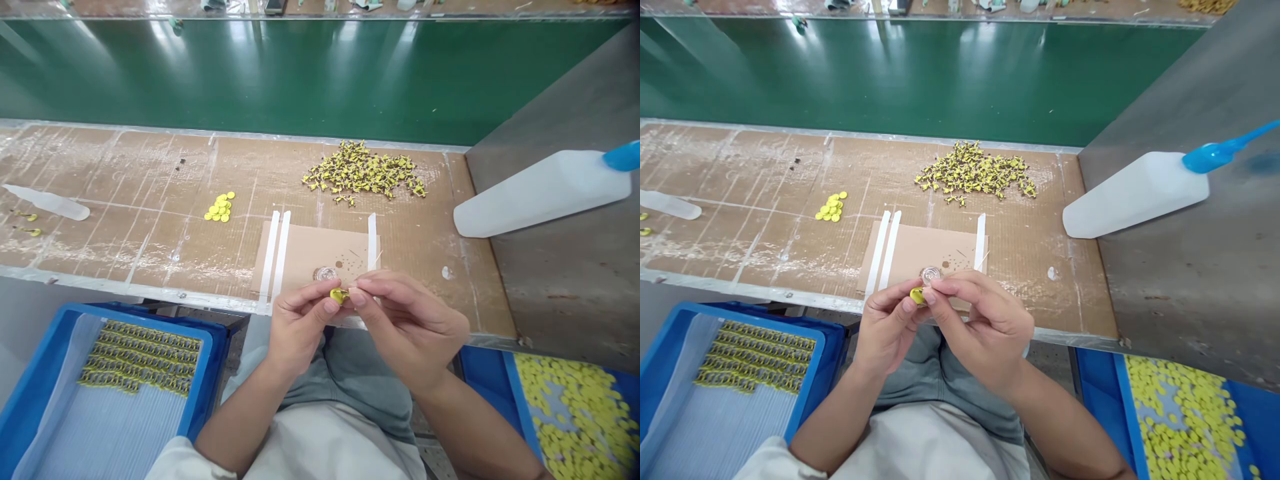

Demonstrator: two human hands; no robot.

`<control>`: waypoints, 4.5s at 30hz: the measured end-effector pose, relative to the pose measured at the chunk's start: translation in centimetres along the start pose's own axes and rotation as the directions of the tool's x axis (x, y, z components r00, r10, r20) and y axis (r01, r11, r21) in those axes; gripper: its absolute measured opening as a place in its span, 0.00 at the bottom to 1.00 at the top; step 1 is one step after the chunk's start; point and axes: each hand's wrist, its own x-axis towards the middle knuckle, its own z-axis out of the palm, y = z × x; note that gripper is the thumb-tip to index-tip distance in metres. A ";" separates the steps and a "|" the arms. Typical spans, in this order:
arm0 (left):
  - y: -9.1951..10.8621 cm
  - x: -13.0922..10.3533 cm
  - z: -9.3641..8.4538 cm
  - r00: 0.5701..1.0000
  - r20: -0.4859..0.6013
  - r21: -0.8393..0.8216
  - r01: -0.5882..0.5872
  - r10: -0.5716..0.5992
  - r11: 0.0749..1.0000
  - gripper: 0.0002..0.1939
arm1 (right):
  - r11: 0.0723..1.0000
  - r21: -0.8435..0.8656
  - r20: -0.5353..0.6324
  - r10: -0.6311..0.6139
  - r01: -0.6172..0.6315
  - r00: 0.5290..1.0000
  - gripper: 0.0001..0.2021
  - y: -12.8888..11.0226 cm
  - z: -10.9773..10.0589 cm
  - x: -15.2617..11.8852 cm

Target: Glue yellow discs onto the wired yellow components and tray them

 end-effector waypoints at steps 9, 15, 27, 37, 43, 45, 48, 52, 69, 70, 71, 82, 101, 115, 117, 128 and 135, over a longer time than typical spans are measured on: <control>-0.1 0.0 0.0 1.000 0.005 -0.015 0.000 0.000 1.000 0.10 | 1.000 0.026 0.014 -0.005 0.005 1.000 0.16 -0.1 0.0 0.1; -0.1 0.0 -0.1 1.000 -0.029 0.009 0.007 -0.007 1.000 0.11 | 1.000 0.018 0.031 0.001 -0.002 1.000 0.15 0.0 -0.1 0.1; -0.5 0.2 -0.5 0.999 -0.046 0.014 0.022 -0.021 1.000 0.11 | 1.000 -0.003 0.042 0.028 -0.028 0.999 0.12 0.3 -0.1 0.0; -0.3 0.3 -0.7 0.998 -0.039 0.096 -0.045 0.049 0.994 0.11 | 0.997 0.015 0.125 0.076 -0.078 0.989 0.08 0.8 -0.3 0.2; -0.3 0.4 -0.9 0.998 -0.046 0.109 -0.034 0.040 0.993 0.11 | 0.996 0.034 0.143 0.077 -0.083 0.987 0.09 0.8 -0.3 0.6; -0.3 0.5 -1.3 0.999 -0.023 0.118 -0.036 0.039 0.992 0.11 | 0.987 0.065 0.159 0.135 -0.147 0.978 0.08 0.7 -0.4 0.7; 0.0 0.6 -1.9 0.997 0.056 0.135 -0.061 0.053 0.989 0.10 | 0.958 0.133 0.221 0.220 -0.253 0.950 0.06 0.4 -0.7 0.6; 0.7 0.5 -2.2 0.989 0.125 0.169 -0.101 0.081 0.980 0.11 | 0.881 0.262 0.348 0.294 -0.394 0.890 0.05 -0.1 -0.8 0.7; 1.4 0.6 -4.1 0.833 0.441 0.173 -0.443 0.333 0.880 0.13 | 0.764 0.326 0.493 0.365 -0.557 0.790 0.06 -0.3 -0.8 0.3; 1.5 0.6 -4.2 0.828 0.448 0.174 -0.452 0.338 0.875 0.12 | 0.761 0.327 0.502 0.362 -0.560 0.785 0.07 -0.2 -0.7 0.3; 1.7 0.6 -4.3 0.821 0.455 0.174 -0.461 0.344 0.870 0.12 | 0.761 0.326 0.513 0.355 -0.560 0.782 0.07 -0.2 -0.6 0.2; 2.3 0.2 -4.7 0.776 0.508 0.208 -0.532 0.374 0.821 0.13 | 0.828 0.286 0.564 0.261 -0.482 0.783 0.05 -0.3 -0.6 0.5; 3.0 -0.3 -3.8 0.628 0.589 0.269 -0.746 0.509 0.609 0.24 | 0.801 0.469 0.566 0.050 -0.372 0.823 0.13 -0.2 -1.4 0.8; 3.6 -0.9 -4.5 0.636 0.650 0.335 -0.731 0.416 0.595 0.21 | 0.817 0.358 0.585 0.181 -0.452 0.791 0.08 -1.0 -1.3 0.5; 3.5 -0.9 -4.7 0.649 0.635 0.326 -0.717 0.419 0.616 0.19 | 0.816 0.345 0.592 0.194 -0.464 0.782 0.06 -1.0 -1.2 0.4; 4.0 -1.3 -4.5 0.696 0.610 0.280 -0.636 0.378 0.719 0.17 | 0.804 0.366 0.588 0.191 -0.469 0.786 0.06 -1.2 -0.3 0.1; 4.1 -1.4 -4.8 0.718 0.602 0.292 -0.605 0.349 0.741 0.12 | 0.816 0.337 0.603 0.197 -0.470 0.773 0.06 -0.7 -0.4 -0.2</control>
